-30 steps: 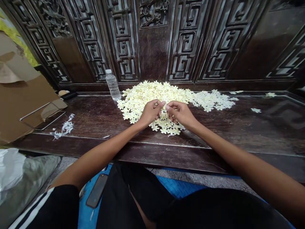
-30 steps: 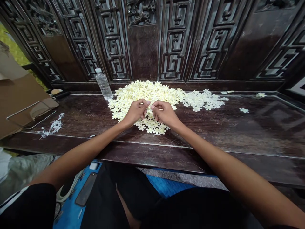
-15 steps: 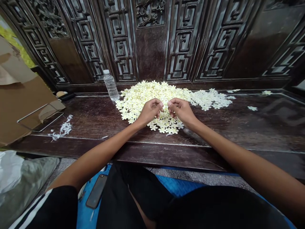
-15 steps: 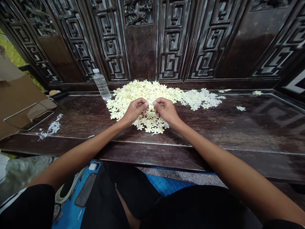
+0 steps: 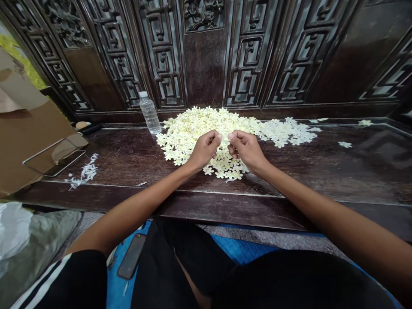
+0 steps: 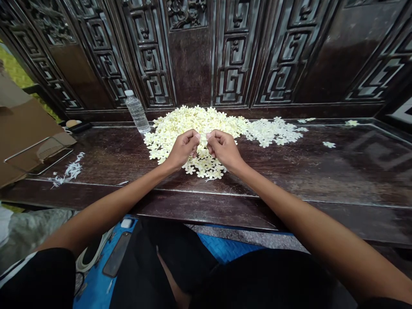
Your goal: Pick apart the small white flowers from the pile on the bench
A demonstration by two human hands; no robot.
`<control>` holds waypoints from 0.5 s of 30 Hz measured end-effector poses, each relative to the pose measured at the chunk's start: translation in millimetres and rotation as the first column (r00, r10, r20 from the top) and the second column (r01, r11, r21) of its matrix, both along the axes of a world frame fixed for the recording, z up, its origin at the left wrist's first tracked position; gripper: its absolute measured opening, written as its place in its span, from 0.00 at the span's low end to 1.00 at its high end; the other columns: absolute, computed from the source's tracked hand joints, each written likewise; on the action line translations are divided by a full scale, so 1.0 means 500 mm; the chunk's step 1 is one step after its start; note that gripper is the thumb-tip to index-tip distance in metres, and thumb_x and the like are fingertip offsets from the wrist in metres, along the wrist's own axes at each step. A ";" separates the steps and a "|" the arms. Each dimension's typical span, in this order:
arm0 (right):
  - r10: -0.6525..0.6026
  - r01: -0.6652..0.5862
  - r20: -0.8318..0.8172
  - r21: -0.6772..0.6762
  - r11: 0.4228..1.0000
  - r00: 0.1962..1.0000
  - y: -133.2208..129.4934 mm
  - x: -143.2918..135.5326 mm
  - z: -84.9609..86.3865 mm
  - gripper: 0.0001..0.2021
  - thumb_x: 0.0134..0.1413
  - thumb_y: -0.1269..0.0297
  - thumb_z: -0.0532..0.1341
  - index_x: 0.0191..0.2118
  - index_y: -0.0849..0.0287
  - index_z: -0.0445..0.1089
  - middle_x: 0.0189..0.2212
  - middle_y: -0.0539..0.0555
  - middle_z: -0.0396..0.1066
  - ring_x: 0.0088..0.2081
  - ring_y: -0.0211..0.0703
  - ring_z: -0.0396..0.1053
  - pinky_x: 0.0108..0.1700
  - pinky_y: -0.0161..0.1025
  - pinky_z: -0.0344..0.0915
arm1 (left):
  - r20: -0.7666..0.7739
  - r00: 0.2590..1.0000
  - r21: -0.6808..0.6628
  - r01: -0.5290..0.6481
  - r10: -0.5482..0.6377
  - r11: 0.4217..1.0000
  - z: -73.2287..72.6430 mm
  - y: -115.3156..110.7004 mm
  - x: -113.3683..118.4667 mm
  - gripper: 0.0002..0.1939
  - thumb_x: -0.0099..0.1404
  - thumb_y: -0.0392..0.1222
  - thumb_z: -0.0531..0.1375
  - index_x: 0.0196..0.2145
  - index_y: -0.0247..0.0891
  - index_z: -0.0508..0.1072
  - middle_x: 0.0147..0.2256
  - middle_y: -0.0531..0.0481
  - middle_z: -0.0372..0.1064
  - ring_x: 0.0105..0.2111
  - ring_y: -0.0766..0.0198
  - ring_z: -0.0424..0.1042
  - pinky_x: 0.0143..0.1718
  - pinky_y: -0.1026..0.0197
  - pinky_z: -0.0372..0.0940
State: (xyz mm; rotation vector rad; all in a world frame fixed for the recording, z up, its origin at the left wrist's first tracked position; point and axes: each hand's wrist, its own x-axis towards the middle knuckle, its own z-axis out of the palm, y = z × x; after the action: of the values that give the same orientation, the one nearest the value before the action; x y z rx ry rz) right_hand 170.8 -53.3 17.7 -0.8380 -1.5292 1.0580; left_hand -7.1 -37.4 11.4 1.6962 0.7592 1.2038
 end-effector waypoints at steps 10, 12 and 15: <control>-0.002 0.001 0.035 0.032 1.000 0.999 0.001 -0.001 -0.003 0.25 0.61 0.36 0.65 0.29 0.54 0.68 0.21 0.49 0.68 0.20 0.34 0.61 0.22 0.35 0.58 | 0.034 0.999 0.015 -0.023 0.023 1.000 -0.013 0.003 0.004 0.24 0.75 0.60 0.57 0.29 0.39 0.63 0.24 0.57 0.60 0.18 0.74 0.59 0.20 0.66 0.60; 0.011 -0.013 0.042 0.039 0.999 0.999 0.002 0.000 -0.004 0.24 0.62 0.37 0.65 0.31 0.54 0.69 0.22 0.48 0.69 0.20 0.34 0.62 0.22 0.35 0.59 | 0.028 0.999 0.035 -0.041 0.040 0.999 -0.013 0.005 0.002 0.24 0.75 0.61 0.57 0.29 0.39 0.64 0.24 0.57 0.61 0.18 0.74 0.60 0.20 0.66 0.59; -0.008 0.005 0.051 0.044 0.999 0.999 0.003 0.001 -0.003 0.22 0.62 0.39 0.66 0.33 0.54 0.70 0.23 0.48 0.69 0.20 0.34 0.62 0.21 0.35 0.59 | 0.020 0.998 0.046 -0.055 0.054 0.997 -0.012 0.008 0.000 0.24 0.74 0.62 0.57 0.31 0.39 0.65 0.25 0.56 0.63 0.19 0.74 0.61 0.21 0.66 0.61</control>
State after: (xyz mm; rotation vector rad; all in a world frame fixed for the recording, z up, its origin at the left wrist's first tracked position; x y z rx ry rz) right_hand 171.5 -51.8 16.2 -0.8448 -1.5860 1.0015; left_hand -7.1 -33.6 5.6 1.7100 0.7759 1.2820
